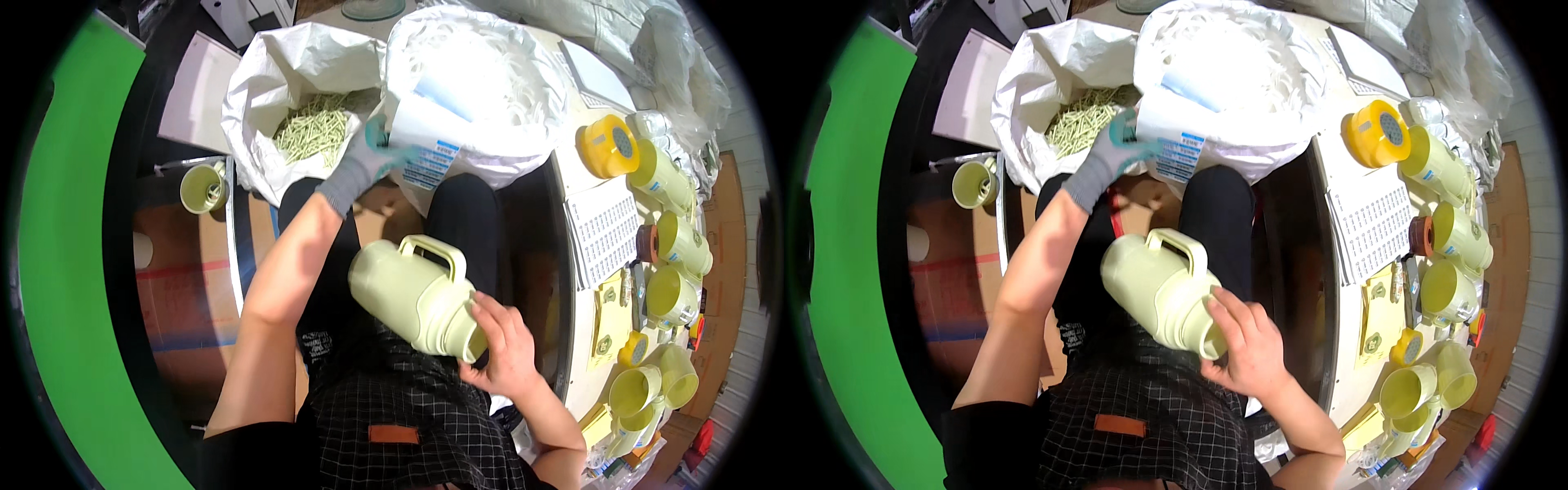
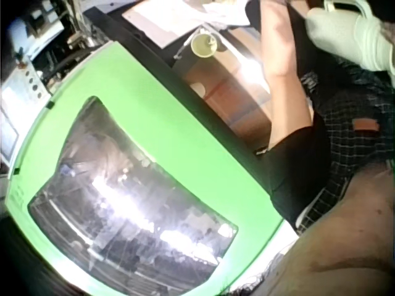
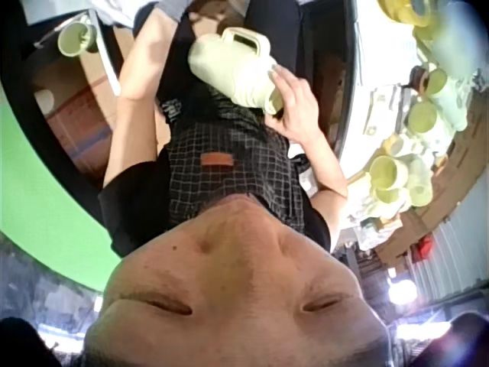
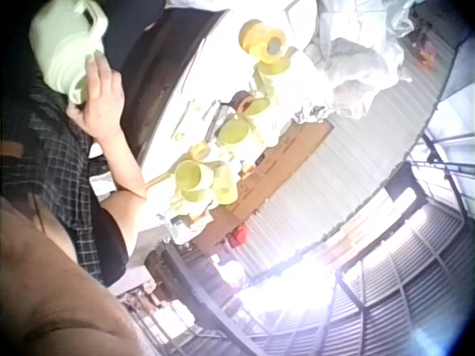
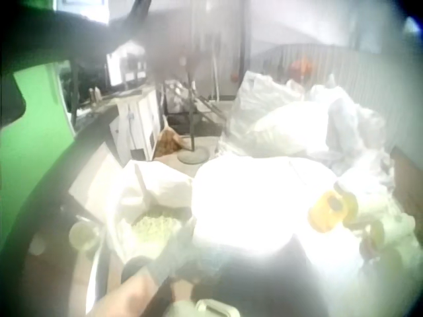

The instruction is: The person applies adhesive labels and decorative stickers to light-green jugs, handling them one by one and placing the labeled jugs into a box.

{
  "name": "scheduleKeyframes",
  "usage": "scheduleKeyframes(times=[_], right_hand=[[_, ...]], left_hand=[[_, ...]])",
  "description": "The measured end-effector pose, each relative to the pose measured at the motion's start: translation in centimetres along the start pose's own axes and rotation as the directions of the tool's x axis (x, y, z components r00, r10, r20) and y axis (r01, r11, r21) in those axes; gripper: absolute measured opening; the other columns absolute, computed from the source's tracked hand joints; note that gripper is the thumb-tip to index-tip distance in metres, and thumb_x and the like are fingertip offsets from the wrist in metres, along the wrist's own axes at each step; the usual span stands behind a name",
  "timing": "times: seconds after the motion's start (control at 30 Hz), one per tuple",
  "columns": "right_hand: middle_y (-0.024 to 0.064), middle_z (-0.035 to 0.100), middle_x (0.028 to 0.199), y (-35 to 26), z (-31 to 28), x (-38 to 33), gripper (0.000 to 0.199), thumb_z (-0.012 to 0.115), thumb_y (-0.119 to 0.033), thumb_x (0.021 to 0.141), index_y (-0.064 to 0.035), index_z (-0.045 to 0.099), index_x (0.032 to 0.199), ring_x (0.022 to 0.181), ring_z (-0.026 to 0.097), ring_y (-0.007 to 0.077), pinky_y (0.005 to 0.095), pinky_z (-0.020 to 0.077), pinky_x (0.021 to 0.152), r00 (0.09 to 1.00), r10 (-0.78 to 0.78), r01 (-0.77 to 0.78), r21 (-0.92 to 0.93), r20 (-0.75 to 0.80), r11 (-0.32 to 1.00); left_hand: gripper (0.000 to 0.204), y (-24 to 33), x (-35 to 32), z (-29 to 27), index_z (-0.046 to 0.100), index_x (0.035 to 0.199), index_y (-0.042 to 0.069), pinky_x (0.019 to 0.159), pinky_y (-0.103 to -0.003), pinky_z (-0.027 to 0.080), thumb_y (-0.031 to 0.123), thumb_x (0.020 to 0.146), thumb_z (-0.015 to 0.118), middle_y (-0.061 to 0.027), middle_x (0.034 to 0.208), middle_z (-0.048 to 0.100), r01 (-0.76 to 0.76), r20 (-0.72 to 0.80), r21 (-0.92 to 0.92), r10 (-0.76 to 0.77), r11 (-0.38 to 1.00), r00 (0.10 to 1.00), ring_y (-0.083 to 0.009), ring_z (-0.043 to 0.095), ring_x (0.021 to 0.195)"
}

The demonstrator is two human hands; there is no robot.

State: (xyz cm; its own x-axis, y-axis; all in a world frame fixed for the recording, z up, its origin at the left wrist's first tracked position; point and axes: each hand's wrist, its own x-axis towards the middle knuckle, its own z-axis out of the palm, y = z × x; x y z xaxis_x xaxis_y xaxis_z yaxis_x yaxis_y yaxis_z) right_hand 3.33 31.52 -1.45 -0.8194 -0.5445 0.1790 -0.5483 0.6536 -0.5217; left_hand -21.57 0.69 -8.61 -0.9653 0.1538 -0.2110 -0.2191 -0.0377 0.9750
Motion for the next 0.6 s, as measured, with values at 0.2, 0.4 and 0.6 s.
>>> scheduleKeyframes(times=[0.2, 0.4, 0.6], right_hand=[[0.0232, 0.049, 0.141, -1.7, -0.9, 0.9, 0.071, 0.091, -0.025, 0.071, -0.0093, 0.048, 0.126, 0.117, 0.057, 0.0419, 0.0472, 0.0544, 0.092, 0.937, 0.323, -0.347, 0.256, 0.130, 0.902], [0.0242, 0.051, 0.139, -0.4, 0.1, -0.6, 0.092, 0.091, -0.018, 0.073, 0.0023, 0.036, 0.143, 0.130, 0.055, 0.0330, 0.0414, 0.0442, 0.112, 0.816, 0.476, -0.577, 0.491, 0.328, 0.652], [0.0219, 0.056, 0.146, -0.2, -0.5, -1.2, 0.113, 0.091, -0.014, 0.073, -0.0023, 0.027, 0.165, 0.137, 0.054, 0.0295, 0.0391, 0.0387, 0.119, 0.757, 0.420, -0.651, 0.633, 0.500, 0.419]], left_hand=[[0.089, -1.9, -1.9, 0.8, 0.038, 0.161, 0.006, 0.099, -0.034, 0.057, 0.012, 0.086, 0.084, -0.0148, 0.138, 0.065, -0.369, -0.106, 0.554, 0.503, 0.746, 0.857, -0.0204, 0.069, 0.115], [0.030, -1.2, -2.3, 1.2, 0.073, 0.117, 0.004, 0.097, -0.030, 0.055, 0.008, 0.089, 0.081, -0.0079, 0.116, 0.072, -0.350, -0.042, 0.469, 0.417, 0.811, 0.908, -0.0158, 0.072, 0.102], [0.033, -0.7, -2.1, 2.2, 0.076, 0.118, 0.012, 0.091, -0.034, 0.058, 0.008, 0.086, 0.079, -0.0099, 0.114, 0.072, -0.441, -0.095, 0.419, 0.522, 0.794, 0.848, -0.0229, 0.072, 0.100]])
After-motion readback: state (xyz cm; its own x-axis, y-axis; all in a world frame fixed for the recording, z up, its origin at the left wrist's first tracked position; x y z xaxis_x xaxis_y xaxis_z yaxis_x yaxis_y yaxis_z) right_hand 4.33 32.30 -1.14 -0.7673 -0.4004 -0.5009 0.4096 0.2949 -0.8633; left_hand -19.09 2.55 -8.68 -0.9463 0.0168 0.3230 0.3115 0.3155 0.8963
